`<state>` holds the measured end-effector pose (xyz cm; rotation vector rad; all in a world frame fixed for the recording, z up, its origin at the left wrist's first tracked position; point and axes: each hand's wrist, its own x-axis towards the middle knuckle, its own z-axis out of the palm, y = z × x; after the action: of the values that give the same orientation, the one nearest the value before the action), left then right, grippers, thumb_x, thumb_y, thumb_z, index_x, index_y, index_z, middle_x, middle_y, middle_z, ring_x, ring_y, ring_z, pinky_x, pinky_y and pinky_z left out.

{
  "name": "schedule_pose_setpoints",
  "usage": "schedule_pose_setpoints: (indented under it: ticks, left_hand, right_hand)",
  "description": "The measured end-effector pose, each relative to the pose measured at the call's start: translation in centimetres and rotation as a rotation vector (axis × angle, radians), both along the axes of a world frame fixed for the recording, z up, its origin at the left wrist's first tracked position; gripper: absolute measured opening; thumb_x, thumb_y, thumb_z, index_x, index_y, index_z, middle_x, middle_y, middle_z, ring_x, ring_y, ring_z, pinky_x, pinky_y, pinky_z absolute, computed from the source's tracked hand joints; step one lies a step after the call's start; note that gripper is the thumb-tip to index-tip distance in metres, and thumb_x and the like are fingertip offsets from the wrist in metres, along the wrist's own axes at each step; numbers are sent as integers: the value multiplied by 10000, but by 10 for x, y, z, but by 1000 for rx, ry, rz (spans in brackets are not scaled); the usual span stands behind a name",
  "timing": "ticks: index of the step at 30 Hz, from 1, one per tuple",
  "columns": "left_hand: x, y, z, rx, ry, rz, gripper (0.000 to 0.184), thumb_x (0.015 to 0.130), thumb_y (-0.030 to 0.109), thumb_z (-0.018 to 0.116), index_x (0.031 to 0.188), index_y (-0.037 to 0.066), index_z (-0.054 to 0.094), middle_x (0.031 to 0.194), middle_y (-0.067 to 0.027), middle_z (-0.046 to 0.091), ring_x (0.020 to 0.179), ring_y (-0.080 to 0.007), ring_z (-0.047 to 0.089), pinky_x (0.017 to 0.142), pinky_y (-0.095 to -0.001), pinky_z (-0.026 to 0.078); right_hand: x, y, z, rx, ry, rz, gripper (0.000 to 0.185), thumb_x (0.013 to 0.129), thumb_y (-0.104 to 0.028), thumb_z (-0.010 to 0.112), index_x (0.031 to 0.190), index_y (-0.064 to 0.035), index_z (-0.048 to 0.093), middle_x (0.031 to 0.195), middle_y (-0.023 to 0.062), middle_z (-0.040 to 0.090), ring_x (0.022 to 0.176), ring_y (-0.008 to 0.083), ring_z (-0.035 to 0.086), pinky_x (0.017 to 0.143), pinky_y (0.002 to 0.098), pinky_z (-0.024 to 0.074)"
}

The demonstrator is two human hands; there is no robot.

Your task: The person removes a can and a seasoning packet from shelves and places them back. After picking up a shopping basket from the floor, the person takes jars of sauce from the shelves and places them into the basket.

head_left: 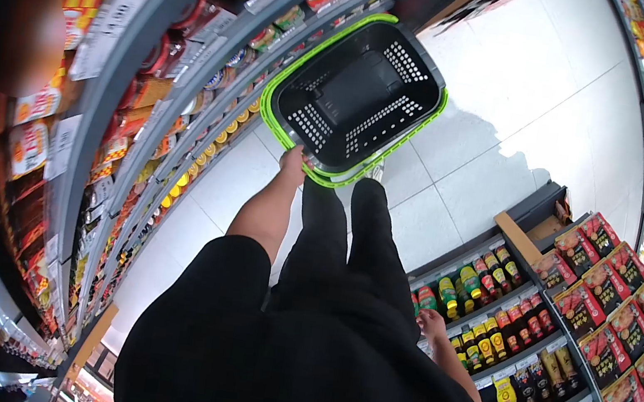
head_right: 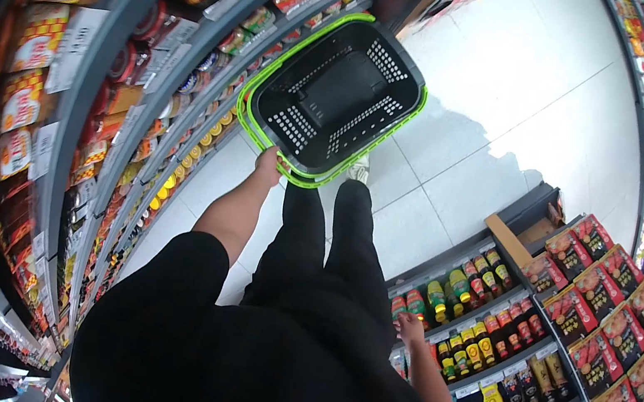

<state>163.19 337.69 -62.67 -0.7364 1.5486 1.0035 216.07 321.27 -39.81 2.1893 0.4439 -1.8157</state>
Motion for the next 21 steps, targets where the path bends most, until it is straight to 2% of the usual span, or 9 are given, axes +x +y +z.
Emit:
schedule_pose_setpoints:
  ticks: [4,8,9,10,12,14,15,21]
  left_hand:
    - [6,21,67,47,70,-45,182,857,207,582,827,84,452,627,-39,425,513,-176,442,480,-344,442]
    - [12,42,122,120,136,-99,216,839,227,609,781,86,457,578,-48,442,473,-196,459,444,-355,434]
    - [17,47,142,156,131,-137,211,861,256,589,778,120,450,630,-26,454,510,-173,465,499,-343,459]
    - [21,55,154,152,108,-100,213,860,263,600,771,119,471,631,-23,456,515,-170,468,496,-325,464]
    - [29,63,172,222,30,-81,212,859,269,610,783,115,486,633,-22,459,541,-169,485,508,-312,465]
    - [34,70,177,278,-1,-56,222,830,224,652,792,98,473,633,-54,485,525,-198,498,495,-355,464]
    - [38,74,190,256,-3,-96,248,830,246,665,790,101,468,671,-43,510,575,-183,523,526,-344,470]
    - [66,100,252,298,9,62,283,838,306,663,791,120,455,704,-16,535,626,-178,558,561,-297,459]
  right_hand:
    - [-16,40,23,85,46,-45,232,915,-213,523,1056,-36,574,795,59,635,654,145,603,548,284,494]
    - [0,63,22,151,100,-60,266,908,-193,525,1089,1,556,874,118,660,690,179,639,567,291,512]
    - [16,61,7,171,124,-15,280,915,-213,521,1109,-12,541,855,105,646,683,184,626,578,307,515]
    - [15,73,6,195,150,33,293,921,-232,517,1129,-26,527,837,92,633,677,190,612,589,323,518]
    - [18,94,15,189,127,-26,302,921,-234,519,1142,-27,512,869,116,641,658,213,633,567,340,530]
    - [33,107,7,214,138,-16,302,920,-236,521,1140,-30,512,879,119,645,642,216,638,550,337,530]
    - [36,115,11,216,133,-14,309,896,-248,537,1127,-42,534,904,101,651,709,201,653,569,308,514]
    - [62,139,3,239,114,36,290,867,-221,533,1089,-34,537,871,106,642,642,210,646,517,317,505]
